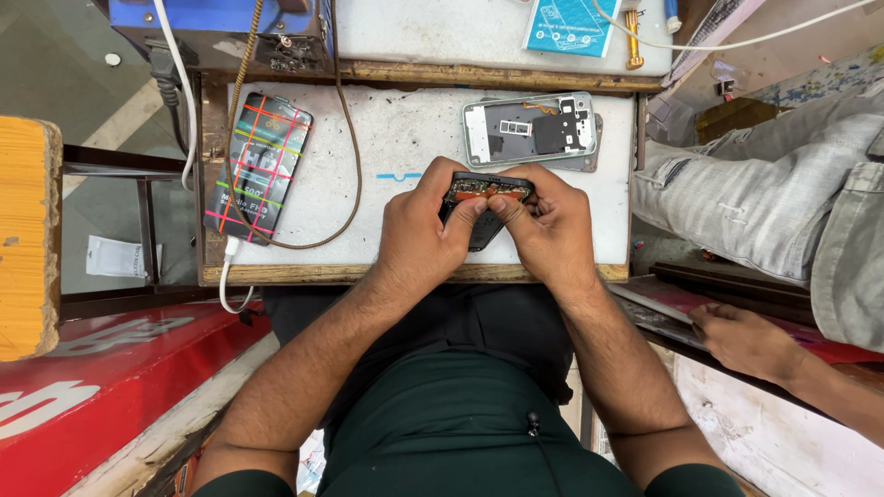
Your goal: The person works on a disassembled smartphone, handling the chassis, battery, and screen assembly. They place the battery into the chassis, connect a charging cable to a separate phone, and then connect the cable to the disassembled phone to test it. The person also handles a new screen assembly and places it on the workbench.
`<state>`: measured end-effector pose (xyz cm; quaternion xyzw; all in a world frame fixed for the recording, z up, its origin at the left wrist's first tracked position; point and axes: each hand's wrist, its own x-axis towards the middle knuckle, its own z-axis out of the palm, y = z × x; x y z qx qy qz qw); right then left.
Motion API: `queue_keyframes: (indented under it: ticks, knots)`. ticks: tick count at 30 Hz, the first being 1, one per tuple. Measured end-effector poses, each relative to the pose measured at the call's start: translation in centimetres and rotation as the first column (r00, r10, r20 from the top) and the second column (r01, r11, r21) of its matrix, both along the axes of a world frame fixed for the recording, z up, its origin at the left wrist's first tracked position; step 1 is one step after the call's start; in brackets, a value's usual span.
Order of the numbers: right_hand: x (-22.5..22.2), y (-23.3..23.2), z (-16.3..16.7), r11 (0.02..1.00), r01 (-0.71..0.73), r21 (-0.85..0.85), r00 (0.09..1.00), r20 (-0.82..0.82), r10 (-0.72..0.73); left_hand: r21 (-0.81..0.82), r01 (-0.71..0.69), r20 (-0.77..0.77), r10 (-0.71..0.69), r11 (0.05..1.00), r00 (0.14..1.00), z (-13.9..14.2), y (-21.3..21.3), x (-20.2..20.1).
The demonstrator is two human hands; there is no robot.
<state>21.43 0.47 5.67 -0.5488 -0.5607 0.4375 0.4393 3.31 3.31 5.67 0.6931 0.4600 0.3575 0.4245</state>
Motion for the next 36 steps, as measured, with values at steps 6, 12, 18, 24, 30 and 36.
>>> queue_keyframes:
  ticks: [6,12,18,24,30,36]
  knots:
    - [0.5,0.8,-0.6,0.999,-0.023,-0.032,0.999,-0.045,0.022,-0.013,0.011,-0.02,-0.011,1.0,1.0,-0.1,0.4,0.2]
    - [2.3,2.2,-0.3,0.975,-0.213,-0.067,0.935,-0.302,0.184,-0.028,0.068,0.046,-0.066,0.997,0.997,-0.5,1.2,0.0]
    - [3.1,2.1,-1.8,0.965,-0.163,-0.204,0.919,-0.387,0.074,-0.112,0.093,0.06,-0.087,0.989,0.994,-2.1,1.0,-0.4]
    - [3.6,1.7,-3.3,0.966,-0.105,-0.235,0.866,-0.499,-0.027,-0.158,0.094,-0.023,-0.099,0.983,0.995,-3.0,0.8,-0.4]
    - [3.8,0.9,-2.7,0.962,-0.089,-0.256,0.803,-0.59,-0.083,-0.18,0.156,0.028,-0.153,0.971,0.988,-2.0,2.2,-1.1]
    - [4.9,-0.1,-2.8,0.961,-0.047,-0.272,0.972,-0.236,-0.02,-0.159,0.401,-0.234,-0.429,0.902,0.872,-1.0,5.2,-1.8]
